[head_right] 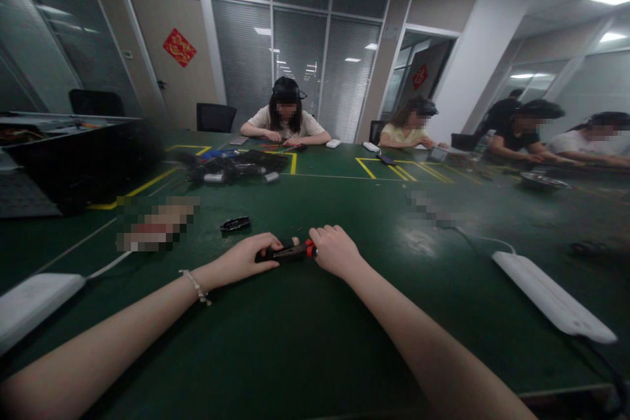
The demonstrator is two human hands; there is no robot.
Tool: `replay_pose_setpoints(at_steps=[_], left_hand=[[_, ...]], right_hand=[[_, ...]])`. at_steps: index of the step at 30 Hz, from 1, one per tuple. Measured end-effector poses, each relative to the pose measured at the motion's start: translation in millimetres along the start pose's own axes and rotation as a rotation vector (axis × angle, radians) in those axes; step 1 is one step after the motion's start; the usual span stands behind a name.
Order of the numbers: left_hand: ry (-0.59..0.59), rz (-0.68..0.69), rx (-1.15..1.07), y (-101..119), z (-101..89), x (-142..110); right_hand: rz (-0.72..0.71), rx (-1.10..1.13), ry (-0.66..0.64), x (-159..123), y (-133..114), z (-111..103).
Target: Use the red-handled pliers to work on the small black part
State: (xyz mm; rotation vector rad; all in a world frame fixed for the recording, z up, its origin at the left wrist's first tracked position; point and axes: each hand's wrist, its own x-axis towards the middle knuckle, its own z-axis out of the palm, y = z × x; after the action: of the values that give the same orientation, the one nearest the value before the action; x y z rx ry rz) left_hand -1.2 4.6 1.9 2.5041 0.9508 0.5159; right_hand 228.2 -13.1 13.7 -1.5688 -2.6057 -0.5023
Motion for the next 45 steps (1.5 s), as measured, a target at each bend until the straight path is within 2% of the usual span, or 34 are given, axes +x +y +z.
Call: replay_pose_setpoints(at_steps=[8,14,27,45], left_hand=[[0.009,0.006,0.007,-3.6,2.4,0.8],[0.007,0.025,0.003,-3.0,2.0,0.5],[0.004,0.005,0.004,0.2,0.5,0.0],[0.005,0.002,0.007,-1.6,0.8,-0.2]], right_hand=[[-0.003,0.008,0.030,-0.3,-0.3,-2.5],[0.007,0.001,-0.012,0.0,-2.7,-4.9],[-0.012,0.003,0.018,-1.6,-0.5,-3.1],[-0.003,-0.023,-0.007,-0.1,-0.9,-1.2]])
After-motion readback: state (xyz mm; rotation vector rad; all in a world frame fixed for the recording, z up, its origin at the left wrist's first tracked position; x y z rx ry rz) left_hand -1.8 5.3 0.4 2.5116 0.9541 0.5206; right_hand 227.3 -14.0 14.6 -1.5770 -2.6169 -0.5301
